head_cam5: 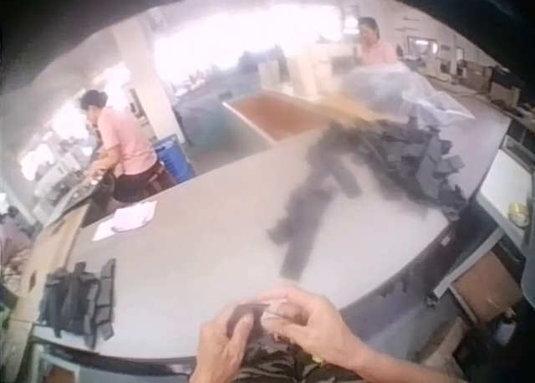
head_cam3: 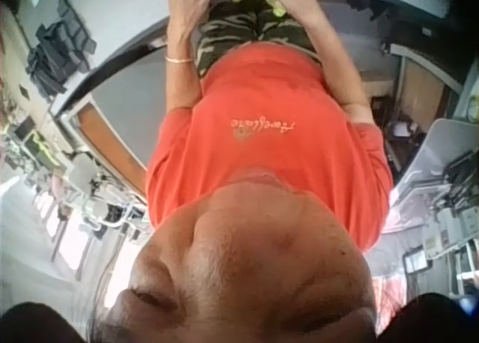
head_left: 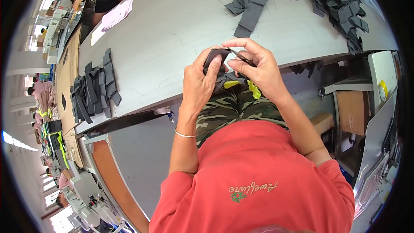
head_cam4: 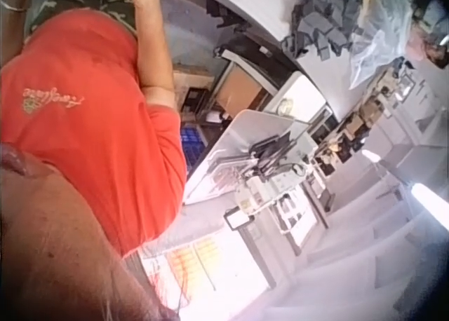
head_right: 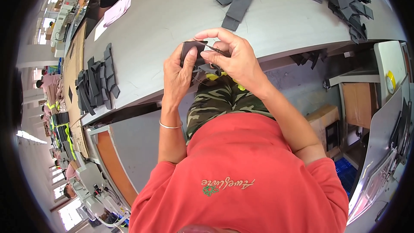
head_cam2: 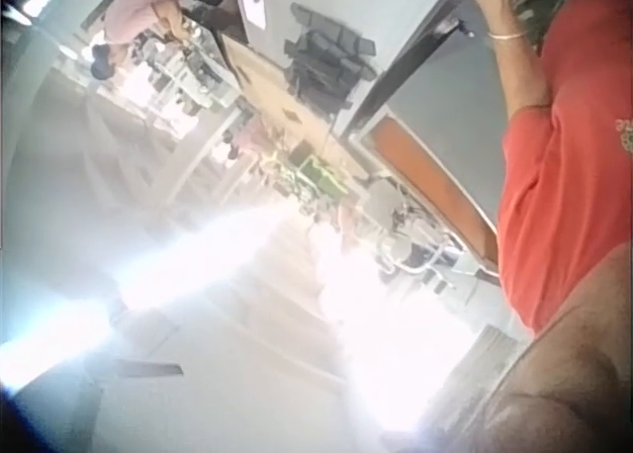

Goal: Trimming excess threads or material from black fabric pieces using small scissors at a workstation.

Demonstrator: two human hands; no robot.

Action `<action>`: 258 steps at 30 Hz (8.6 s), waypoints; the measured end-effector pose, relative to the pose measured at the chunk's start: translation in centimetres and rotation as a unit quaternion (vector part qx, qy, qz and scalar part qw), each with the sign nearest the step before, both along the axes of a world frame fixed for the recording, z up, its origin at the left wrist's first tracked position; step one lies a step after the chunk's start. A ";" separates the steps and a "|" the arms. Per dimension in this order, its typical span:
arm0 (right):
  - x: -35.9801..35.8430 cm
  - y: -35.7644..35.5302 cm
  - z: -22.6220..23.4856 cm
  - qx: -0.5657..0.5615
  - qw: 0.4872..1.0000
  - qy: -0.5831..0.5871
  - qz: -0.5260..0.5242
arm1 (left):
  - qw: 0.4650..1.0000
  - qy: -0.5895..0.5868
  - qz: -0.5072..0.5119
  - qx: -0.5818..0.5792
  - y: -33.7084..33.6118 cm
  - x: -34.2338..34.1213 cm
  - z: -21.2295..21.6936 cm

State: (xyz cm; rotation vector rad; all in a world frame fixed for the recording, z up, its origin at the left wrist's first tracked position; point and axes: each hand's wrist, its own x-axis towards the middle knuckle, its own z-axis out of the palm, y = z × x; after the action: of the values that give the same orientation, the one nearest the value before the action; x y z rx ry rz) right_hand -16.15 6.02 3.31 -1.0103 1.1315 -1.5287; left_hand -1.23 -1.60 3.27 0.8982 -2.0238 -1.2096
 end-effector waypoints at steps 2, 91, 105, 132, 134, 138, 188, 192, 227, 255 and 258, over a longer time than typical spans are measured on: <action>0.1 0.1 0.2 0.005 0.998 0.055 -0.023 | 1.000 -0.004 -0.005 0.013 -0.1 0.1 -0.3; 1.6 0.7 -2.3 -0.055 0.997 -0.055 -0.029 | 0.921 -0.024 0.008 0.390 1.6 3.3 -5.2; 2.7 2.1 -4.2 -0.038 0.968 0.248 0.019 | 0.751 0.302 -0.055 0.585 1.4 -0.7 -4.0; -1.4 -0.2 0.5 0.029 0.982 -0.176 -0.070 | 0.989 0.093 -0.056 0.103 1.6 1.5 -1.9; -1.5 -0.5 -0.4 0.049 0.977 -0.191 -0.078 | 0.962 0.163 -0.063 0.210 2.0 1.2 -2.1; -1.8 -0.8 -1.5 0.072 0.971 -0.210 -0.085 | 0.963 0.180 -0.051 0.197 1.7 0.9 -2.8; -1.3 1.9 -2.2 -0.050 0.900 0.416 -0.120 | 0.949 0.172 0.014 0.265 1.2 1.3 -2.9; -1.2 1.7 -2.7 -0.102 0.872 0.451 -0.158 | 0.943 0.176 0.008 0.283 1.2 1.3 -2.8; -0.3 1.0 -2.4 -0.128 0.845 0.480 -0.200 | 0.970 -0.076 0.076 -0.220 2.2 0.2 -1.8; -0.2 2.0 -0.6 -0.044 0.956 0.236 -0.170 | 0.932 0.250 0.203 0.167 0.2 2.1 -3.9; -0.2 2.5 -1.2 -0.001 0.959 0.245 -0.142 | 0.914 0.279 0.196 0.221 0.6 2.1 -3.9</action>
State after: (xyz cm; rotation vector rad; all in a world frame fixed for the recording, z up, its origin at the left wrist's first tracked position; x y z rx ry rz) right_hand -16.32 8.55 2.16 -1.3160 1.6810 -1.5397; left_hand 0.83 -0.96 -0.68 0.9630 -1.0750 -1.4995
